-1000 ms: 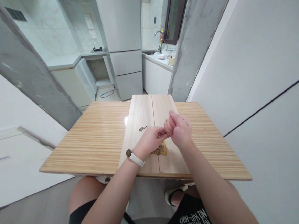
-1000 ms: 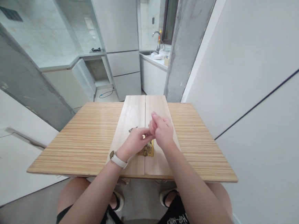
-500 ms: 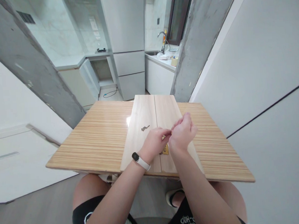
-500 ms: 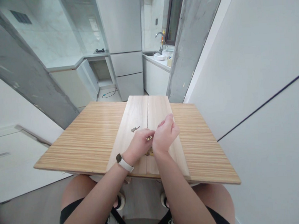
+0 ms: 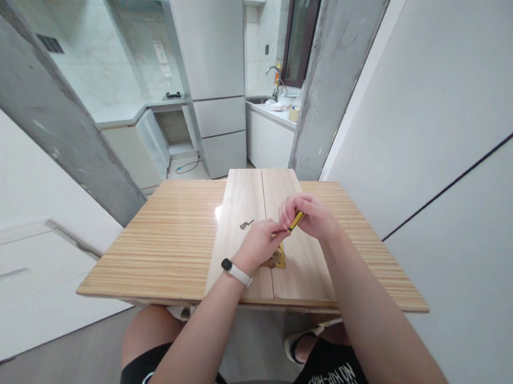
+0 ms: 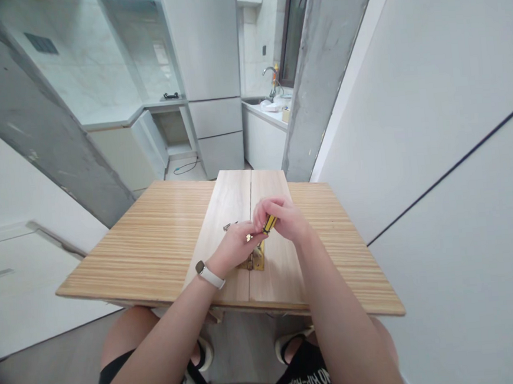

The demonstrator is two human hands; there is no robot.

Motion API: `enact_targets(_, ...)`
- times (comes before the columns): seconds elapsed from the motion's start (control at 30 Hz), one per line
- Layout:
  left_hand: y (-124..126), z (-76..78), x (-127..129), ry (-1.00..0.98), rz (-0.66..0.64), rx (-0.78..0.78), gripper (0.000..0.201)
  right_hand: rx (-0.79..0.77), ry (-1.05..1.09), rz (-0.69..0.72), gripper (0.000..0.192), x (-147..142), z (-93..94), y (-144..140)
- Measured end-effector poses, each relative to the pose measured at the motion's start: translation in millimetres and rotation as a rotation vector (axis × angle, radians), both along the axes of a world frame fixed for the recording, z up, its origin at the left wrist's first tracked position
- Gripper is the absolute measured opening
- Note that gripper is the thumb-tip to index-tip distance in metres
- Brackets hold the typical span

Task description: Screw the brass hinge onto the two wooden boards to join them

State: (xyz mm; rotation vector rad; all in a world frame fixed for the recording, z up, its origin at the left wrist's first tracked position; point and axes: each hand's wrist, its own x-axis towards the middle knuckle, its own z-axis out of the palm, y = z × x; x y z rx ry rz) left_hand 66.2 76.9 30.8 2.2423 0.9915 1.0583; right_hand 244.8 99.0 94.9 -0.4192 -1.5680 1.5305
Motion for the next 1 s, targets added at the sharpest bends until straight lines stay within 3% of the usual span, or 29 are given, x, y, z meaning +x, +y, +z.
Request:
enact_targets(0.07,0,-0.4,-1,-0.023,-0.02,-0.02,0.016,-0.033,-0.041,0.125,0.055,-5,0.3,3)
enact_targets(0.13,-1,-0.4,-2,-0.032,-0.029,-0.03,0.016,-0.089,-0.032,0.139,0.063,-11,-0.1,2)
enact_targets(0.4,-6,3.8,-7,-0.071,0.009,-0.092,0.015,-0.273,0.137,-0.192,0.068,-28,0.7,-6)
enact_targets(0.7,0,8.6,-18,-0.066,0.016,-0.124,0.018,-0.247,0.243,-0.48,0.065,-41,-3.1,-15)
enact_targets(0.83,-2,6.8,-17,-0.044,0.03,-0.1,0.018,-0.219,0.279,-0.706,0.062,-50,-8.9,-17)
enact_targets(1.0,-7,7.2,-17,-0.029,0.036,-0.067,0.019,-0.16,0.223,-1.201,0.058,-69,-14.9,-24)
